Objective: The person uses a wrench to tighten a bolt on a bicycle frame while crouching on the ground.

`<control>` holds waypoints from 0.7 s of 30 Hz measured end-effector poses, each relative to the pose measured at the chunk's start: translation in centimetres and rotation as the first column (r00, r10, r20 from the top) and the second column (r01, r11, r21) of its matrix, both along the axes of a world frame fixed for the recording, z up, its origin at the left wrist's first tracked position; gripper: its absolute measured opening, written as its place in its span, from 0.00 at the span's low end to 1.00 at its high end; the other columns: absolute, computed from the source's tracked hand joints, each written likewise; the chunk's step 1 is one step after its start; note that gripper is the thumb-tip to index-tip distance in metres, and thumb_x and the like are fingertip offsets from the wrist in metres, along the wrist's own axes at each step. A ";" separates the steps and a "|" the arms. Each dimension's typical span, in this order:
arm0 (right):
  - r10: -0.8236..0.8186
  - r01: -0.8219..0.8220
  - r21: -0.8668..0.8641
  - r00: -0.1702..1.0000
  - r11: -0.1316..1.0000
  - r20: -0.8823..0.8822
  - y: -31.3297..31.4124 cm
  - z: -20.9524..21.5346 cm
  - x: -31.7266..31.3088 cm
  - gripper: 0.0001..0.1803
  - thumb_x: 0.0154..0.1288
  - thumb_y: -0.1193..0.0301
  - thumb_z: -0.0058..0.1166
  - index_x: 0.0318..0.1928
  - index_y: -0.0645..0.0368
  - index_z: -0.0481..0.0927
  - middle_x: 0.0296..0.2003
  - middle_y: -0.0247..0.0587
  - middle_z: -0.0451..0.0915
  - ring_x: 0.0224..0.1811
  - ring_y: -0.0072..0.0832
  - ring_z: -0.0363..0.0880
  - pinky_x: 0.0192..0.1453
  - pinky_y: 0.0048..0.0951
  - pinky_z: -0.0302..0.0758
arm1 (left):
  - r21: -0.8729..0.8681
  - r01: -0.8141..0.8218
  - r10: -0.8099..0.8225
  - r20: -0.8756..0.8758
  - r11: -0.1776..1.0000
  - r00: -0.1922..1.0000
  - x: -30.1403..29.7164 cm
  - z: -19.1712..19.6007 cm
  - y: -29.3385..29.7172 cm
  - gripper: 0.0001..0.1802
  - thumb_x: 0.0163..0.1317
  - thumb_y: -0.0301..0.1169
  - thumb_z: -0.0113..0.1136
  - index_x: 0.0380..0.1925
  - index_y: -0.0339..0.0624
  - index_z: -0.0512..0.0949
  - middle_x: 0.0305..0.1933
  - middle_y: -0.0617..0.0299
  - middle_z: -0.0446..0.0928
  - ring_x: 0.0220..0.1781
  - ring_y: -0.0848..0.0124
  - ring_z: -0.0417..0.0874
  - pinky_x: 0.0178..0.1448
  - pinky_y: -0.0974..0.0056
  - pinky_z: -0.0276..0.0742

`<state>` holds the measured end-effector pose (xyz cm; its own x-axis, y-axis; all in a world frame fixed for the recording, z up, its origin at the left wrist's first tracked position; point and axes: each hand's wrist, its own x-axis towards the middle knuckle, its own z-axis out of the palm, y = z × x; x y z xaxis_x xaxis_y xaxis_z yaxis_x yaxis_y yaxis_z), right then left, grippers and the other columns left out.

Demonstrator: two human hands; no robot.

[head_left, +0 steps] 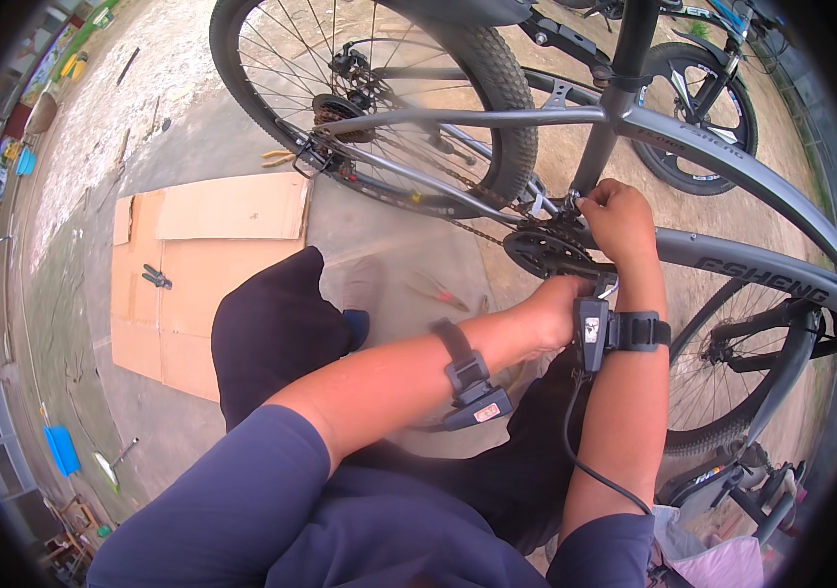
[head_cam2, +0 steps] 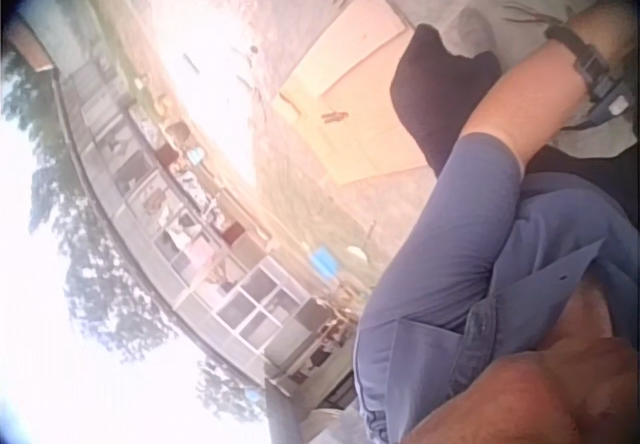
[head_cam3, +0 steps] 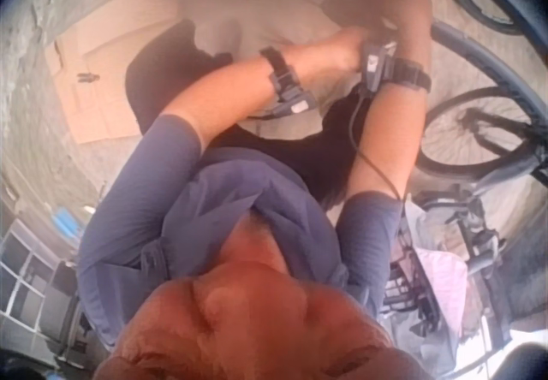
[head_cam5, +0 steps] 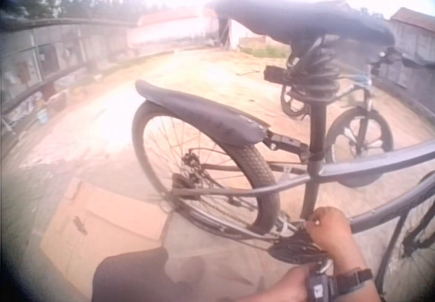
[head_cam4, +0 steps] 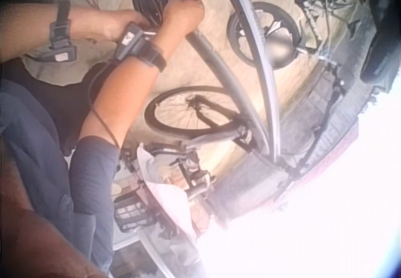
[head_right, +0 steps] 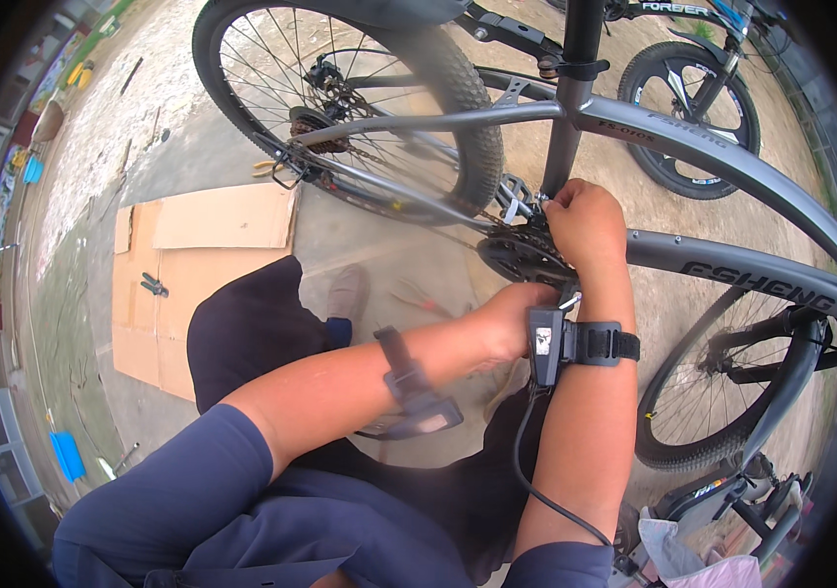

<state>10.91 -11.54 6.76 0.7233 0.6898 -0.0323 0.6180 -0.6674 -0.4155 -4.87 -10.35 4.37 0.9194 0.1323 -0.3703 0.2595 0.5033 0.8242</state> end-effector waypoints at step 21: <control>0.116 -0.137 -0.273 0.989 0.952 -0.093 1.9 2.7 2.5 0.15 0.52 0.62 0.69 0.35 0.60 0.88 0.35 0.50 0.87 0.41 0.46 0.86 0.49 0.40 0.81 | 0.217 0.004 0.006 -0.045 0.976 0.999 -2.0 1.0 3.4 0.22 0.60 0.36 0.68 0.52 0.37 0.81 0.34 0.64 0.82 0.24 0.80 0.70 0.24 0.69 0.64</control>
<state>13.45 -9.69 9.42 0.6187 0.7314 -0.2869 0.6789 -0.6815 -0.2732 -6.85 -6.92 5.35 0.9024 0.2151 -0.3734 0.2981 0.3140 0.9014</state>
